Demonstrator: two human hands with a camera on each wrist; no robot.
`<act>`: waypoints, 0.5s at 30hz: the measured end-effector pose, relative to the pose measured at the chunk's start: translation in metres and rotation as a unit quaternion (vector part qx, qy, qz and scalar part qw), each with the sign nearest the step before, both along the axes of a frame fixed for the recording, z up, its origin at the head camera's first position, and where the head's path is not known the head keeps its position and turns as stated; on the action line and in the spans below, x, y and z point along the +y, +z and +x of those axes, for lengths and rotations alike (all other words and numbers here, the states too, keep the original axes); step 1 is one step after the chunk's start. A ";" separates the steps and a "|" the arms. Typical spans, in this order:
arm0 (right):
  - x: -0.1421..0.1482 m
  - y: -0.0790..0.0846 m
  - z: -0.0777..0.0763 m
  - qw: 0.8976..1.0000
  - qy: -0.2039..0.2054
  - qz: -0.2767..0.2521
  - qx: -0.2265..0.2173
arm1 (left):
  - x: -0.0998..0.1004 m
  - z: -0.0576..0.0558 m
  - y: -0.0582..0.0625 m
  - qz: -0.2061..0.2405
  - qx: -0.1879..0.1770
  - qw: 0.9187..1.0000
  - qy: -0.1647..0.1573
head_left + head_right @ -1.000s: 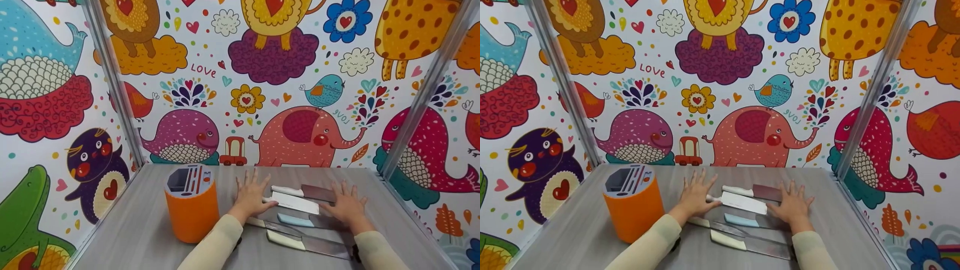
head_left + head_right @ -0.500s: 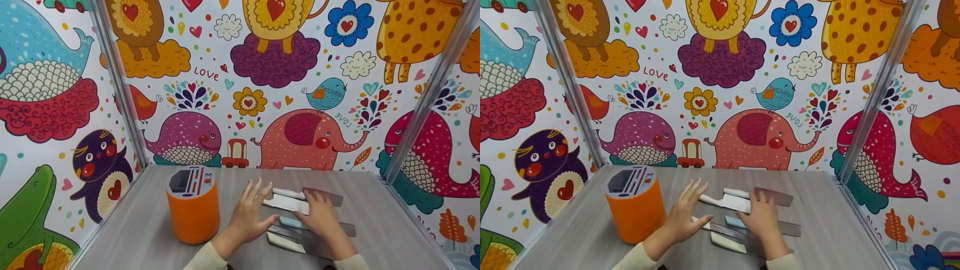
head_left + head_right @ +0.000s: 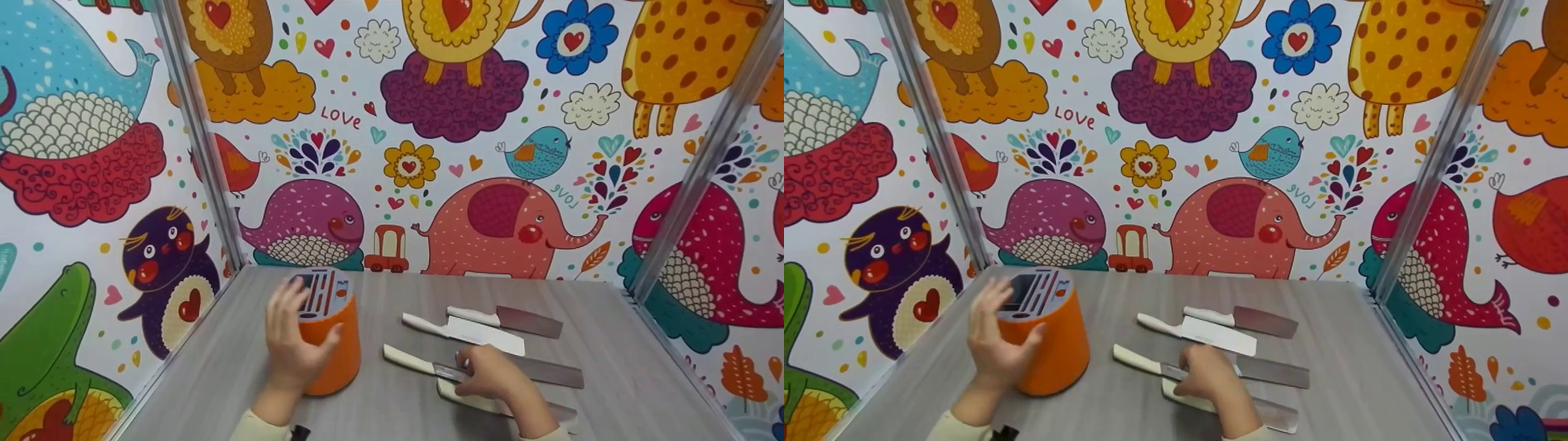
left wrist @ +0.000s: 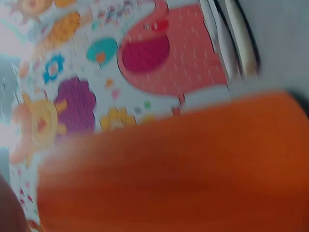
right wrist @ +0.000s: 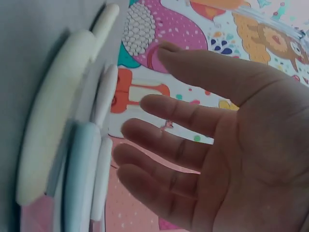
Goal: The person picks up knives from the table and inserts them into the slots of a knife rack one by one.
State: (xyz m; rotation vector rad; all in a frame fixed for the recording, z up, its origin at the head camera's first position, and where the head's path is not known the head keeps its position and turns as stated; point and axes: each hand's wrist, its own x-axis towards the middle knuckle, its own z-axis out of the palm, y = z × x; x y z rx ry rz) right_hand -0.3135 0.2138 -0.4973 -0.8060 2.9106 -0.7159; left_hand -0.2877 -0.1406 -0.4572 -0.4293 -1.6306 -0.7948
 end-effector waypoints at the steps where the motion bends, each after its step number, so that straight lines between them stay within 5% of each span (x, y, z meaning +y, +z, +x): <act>1: 0.000 -0.002 0.001 1.000 0.004 0.000 -0.006 | -0.008 -0.004 -0.002 0.013 -0.038 0.999 0.001; 4: 0.002 -0.008 0.002 1.000 0.007 0.000 -0.015 | -0.026 -0.013 -0.011 0.047 -0.166 0.985 -0.004; 6: 0.002 -0.012 0.002 1.000 0.005 0.005 -0.023 | -0.034 -0.018 -0.019 0.078 -0.218 0.973 -0.020; 15: -0.006 -0.018 0.000 0.998 -0.012 0.051 -0.028 | -0.053 -0.034 -0.058 0.169 -0.274 0.940 -0.111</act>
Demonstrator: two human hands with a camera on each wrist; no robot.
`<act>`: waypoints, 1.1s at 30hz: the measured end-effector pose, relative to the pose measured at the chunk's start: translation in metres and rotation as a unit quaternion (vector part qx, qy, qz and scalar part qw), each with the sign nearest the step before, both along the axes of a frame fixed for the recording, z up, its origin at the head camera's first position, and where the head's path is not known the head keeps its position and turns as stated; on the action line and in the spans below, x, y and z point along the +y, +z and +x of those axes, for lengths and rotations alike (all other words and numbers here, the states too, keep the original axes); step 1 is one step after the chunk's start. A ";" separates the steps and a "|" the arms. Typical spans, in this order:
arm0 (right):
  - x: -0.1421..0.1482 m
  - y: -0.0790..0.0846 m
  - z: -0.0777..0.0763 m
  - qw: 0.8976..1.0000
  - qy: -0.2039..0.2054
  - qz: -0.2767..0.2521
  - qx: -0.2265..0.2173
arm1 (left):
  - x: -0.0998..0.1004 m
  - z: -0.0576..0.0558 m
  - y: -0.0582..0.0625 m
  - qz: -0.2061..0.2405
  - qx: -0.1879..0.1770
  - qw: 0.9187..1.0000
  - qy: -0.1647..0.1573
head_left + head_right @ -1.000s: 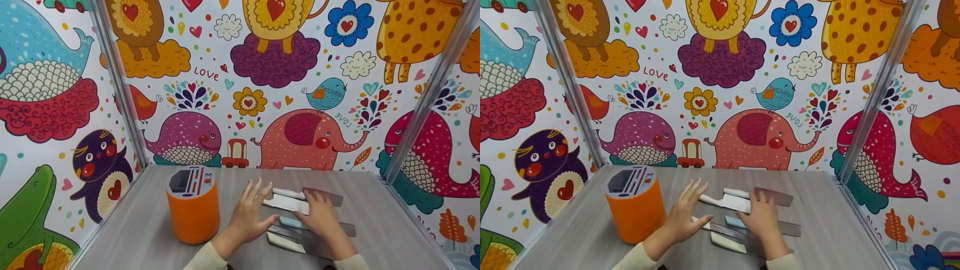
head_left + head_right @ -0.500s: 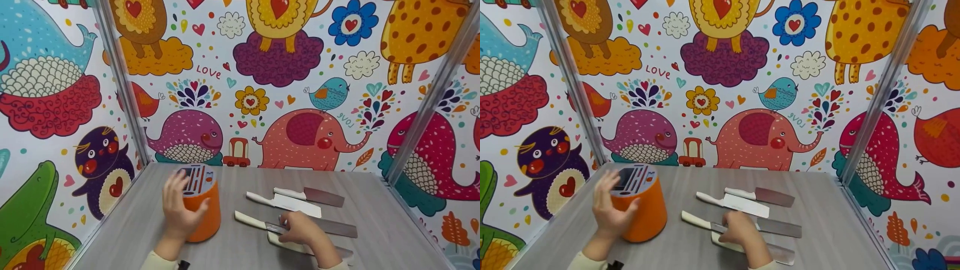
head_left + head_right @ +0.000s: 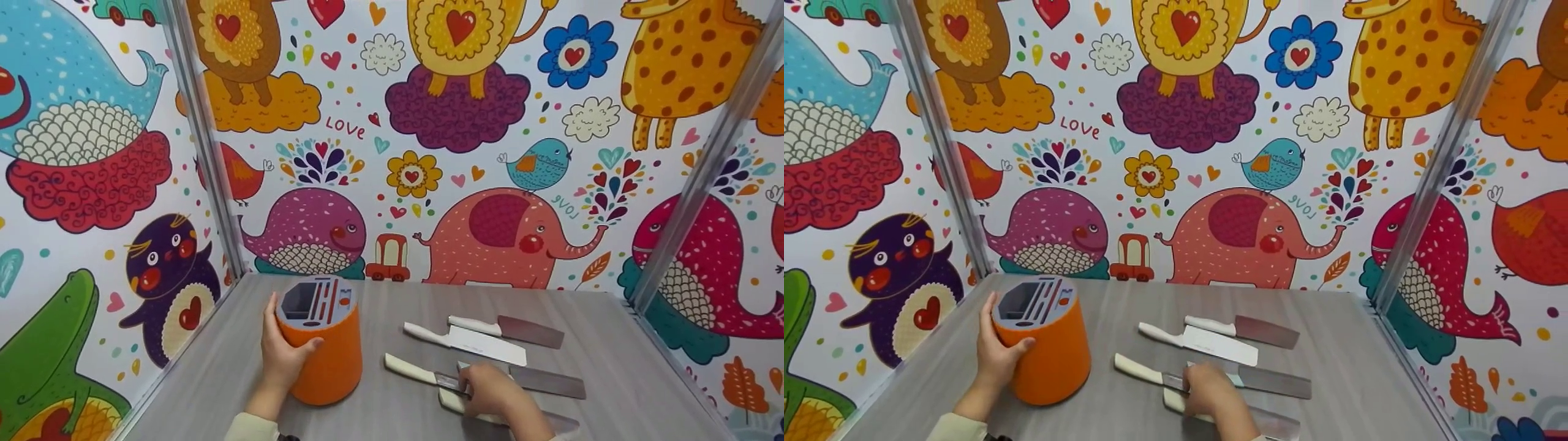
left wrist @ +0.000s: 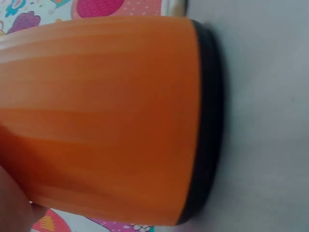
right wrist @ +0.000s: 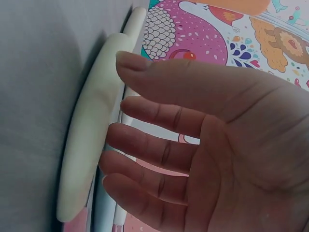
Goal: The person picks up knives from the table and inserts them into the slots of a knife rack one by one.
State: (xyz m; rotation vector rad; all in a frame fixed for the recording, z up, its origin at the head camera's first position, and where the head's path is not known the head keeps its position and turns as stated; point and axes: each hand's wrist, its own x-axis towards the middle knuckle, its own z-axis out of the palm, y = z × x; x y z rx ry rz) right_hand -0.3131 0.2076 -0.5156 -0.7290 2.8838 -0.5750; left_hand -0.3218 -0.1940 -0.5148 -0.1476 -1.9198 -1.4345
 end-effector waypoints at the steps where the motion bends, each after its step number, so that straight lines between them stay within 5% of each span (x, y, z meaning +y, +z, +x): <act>1: -0.001 -0.001 0.000 1.000 0.001 0.006 0.002 | 0.000 0.000 -0.001 0.010 -0.002 1.000 -0.007; 13: -0.002 -0.008 0.002 0.998 0.003 0.052 0.026 | 0.006 -0.002 -0.003 0.034 -0.007 0.999 -0.009; 23: -0.003 -0.009 0.000 0.997 0.009 0.075 0.002 | 0.007 0.000 -0.004 0.046 0.003 0.999 -0.004; 33: -0.008 0.002 0.003 0.998 0.059 0.002 0.032 | 0.006 0.000 -0.002 0.039 -0.003 0.999 -0.003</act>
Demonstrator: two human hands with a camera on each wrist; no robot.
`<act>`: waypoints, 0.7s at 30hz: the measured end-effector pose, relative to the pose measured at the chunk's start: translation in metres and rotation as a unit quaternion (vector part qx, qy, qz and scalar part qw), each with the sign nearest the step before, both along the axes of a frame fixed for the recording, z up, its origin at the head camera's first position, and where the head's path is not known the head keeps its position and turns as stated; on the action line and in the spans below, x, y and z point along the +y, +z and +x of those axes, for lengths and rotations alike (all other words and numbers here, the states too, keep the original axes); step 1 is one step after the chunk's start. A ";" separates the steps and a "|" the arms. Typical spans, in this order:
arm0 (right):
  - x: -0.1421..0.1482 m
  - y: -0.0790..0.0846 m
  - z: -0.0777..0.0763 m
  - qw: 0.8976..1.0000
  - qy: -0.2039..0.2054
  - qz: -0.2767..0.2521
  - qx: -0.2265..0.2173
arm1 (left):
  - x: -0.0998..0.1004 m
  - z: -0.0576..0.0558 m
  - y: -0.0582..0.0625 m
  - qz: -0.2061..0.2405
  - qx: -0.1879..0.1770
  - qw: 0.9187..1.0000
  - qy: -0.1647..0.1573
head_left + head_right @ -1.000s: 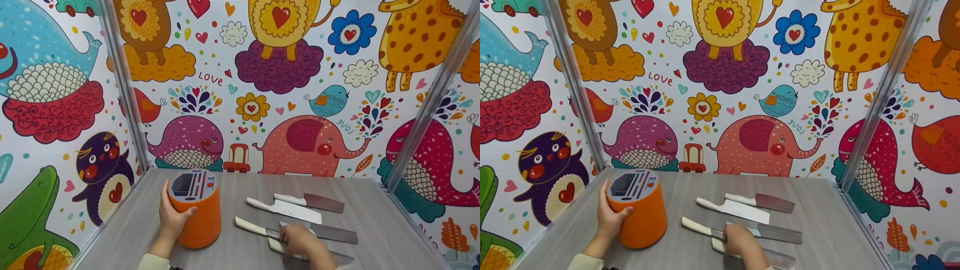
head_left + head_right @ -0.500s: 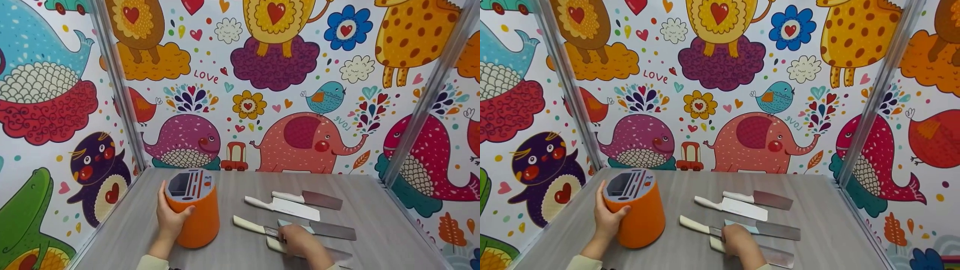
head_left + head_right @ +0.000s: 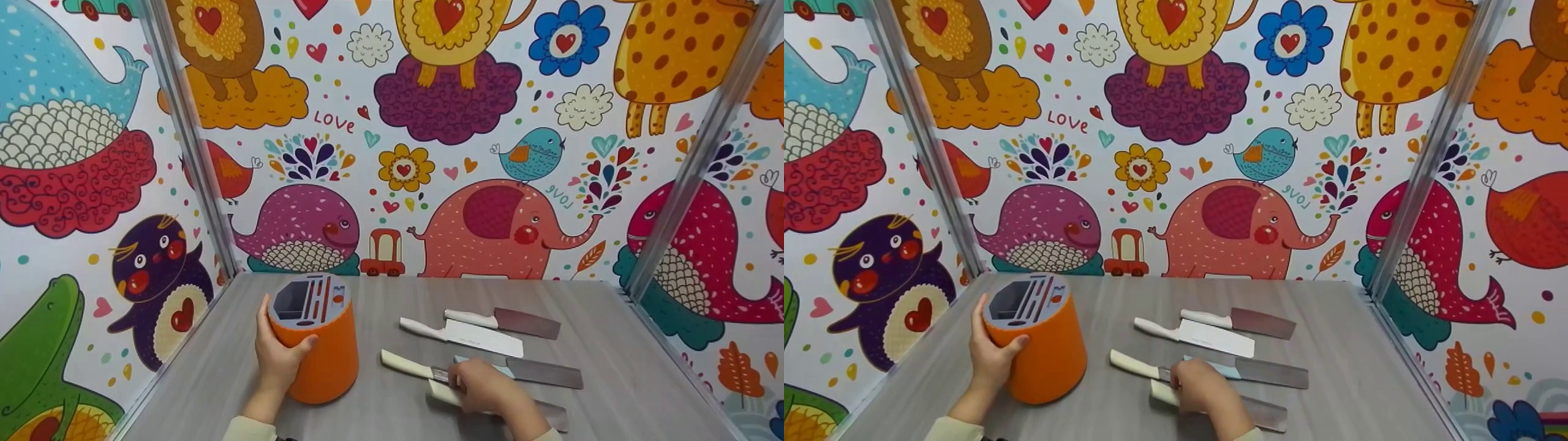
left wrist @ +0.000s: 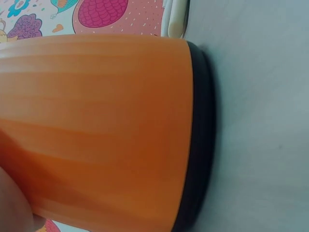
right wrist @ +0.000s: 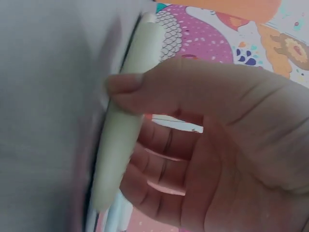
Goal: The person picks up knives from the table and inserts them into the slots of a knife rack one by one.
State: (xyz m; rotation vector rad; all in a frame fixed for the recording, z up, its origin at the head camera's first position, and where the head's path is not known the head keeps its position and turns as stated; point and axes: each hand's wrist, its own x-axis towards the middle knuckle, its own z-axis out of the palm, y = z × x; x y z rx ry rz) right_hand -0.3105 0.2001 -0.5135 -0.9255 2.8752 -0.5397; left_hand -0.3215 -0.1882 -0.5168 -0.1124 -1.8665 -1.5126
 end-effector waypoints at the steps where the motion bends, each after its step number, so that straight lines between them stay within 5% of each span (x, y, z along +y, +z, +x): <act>1: -0.001 0.002 0.000 1.000 0.006 -0.011 0.004 | 0.000 0.000 0.000 0.000 0.001 1.000 0.000; 12: -0.004 0.040 0.008 0.993 0.015 -0.115 0.005 | -0.002 0.000 -0.002 0.008 -0.004 1.000 -0.002; 21: -0.004 0.061 0.019 0.978 0.009 -0.209 -0.021 | 0.001 -0.001 -0.002 0.011 -0.010 1.000 -0.002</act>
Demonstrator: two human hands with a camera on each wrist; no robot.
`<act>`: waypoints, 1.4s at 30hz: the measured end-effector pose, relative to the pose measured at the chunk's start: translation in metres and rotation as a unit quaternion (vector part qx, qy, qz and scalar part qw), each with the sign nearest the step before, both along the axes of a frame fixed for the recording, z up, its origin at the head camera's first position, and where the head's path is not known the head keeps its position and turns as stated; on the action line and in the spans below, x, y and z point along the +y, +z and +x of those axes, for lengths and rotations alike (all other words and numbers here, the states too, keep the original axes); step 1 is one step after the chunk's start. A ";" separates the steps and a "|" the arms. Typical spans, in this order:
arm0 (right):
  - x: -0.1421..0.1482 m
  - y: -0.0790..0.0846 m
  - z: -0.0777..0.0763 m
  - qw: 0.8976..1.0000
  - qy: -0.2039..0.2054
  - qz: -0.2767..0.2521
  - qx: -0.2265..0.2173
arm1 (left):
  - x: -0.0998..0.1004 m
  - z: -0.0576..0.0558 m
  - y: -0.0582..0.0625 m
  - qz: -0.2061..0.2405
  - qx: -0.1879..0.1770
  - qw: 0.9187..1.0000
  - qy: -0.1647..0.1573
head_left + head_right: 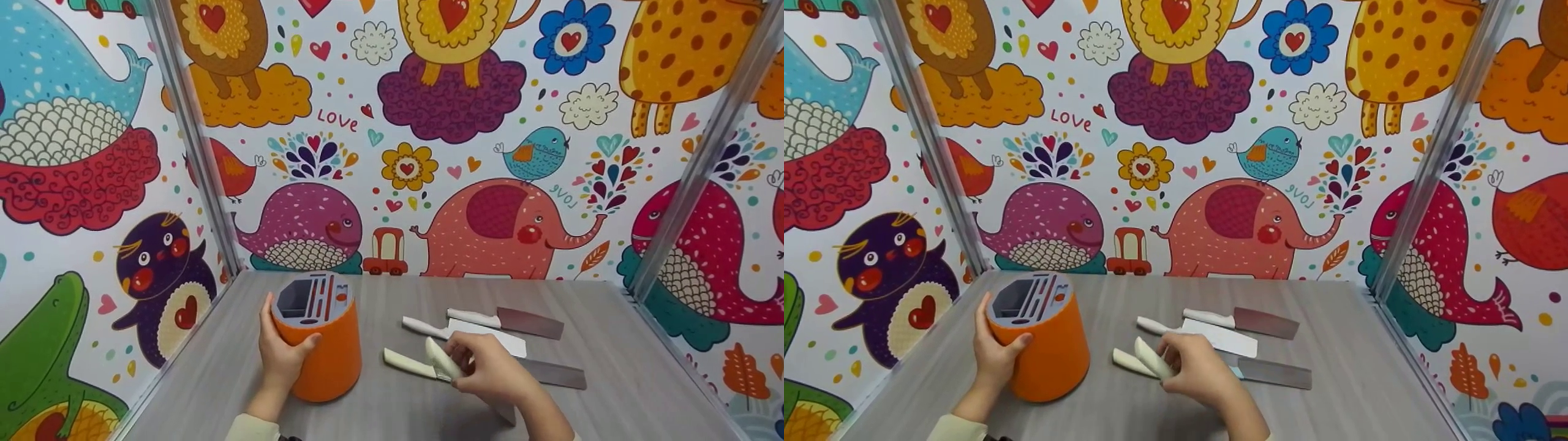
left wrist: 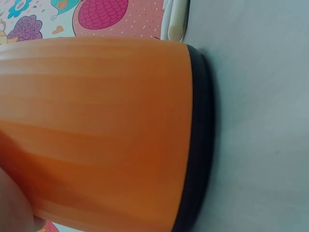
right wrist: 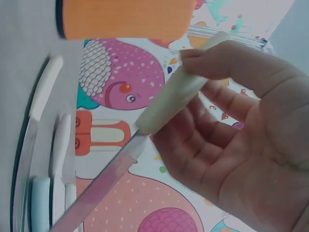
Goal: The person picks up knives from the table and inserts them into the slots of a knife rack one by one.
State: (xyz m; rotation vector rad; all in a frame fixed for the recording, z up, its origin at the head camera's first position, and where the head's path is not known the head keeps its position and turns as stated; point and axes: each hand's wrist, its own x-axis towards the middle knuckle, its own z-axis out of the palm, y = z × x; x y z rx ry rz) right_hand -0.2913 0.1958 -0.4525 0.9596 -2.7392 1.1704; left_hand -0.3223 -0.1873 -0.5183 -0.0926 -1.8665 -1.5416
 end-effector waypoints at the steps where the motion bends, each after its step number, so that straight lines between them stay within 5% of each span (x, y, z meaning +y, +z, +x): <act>1: 0.000 0.001 0.001 1.000 -0.005 -0.012 0.000 | 0.000 0.000 0.000 0.001 -0.002 1.000 0.000; 9: 0.001 0.004 0.003 0.991 -0.063 -0.116 -0.009 | 0.001 0.002 0.001 -0.005 -0.003 1.000 0.004; 15: -0.001 0.005 0.005 0.969 -0.118 -0.215 -0.018 | 0.002 0.003 0.000 -0.014 0.017 1.000 0.008; 22: -0.004 0.009 0.010 0.954 -0.121 -0.272 -0.033 | 0.010 0.007 0.004 -0.074 0.074 0.991 0.078; 25: -0.008 0.009 0.010 0.954 -0.113 -0.276 -0.028 | 0.014 0.011 0.014 -0.116 0.159 0.973 0.124; 29: -0.013 0.009 0.011 0.952 -0.114 -0.283 -0.024 | 0.031 0.024 0.036 -0.175 0.317 0.917 0.166; 32: -0.018 0.008 0.014 0.950 -0.114 -0.288 -0.025 | 0.058 0.044 0.055 -0.210 0.389 0.887 0.134; 34: -0.022 0.008 0.017 0.951 -0.109 -0.290 -0.026 | 0.079 0.061 0.063 -0.225 0.404 0.883 0.078; 37: -0.030 0.006 0.022 0.952 -0.090 -0.292 -0.019 | 0.107 0.082 0.068 -0.236 0.388 0.891 -0.014; 42: -0.046 0.003 0.032 0.953 -0.038 -0.302 0.011 | 0.129 0.099 0.062 -0.213 0.275 0.930 -0.119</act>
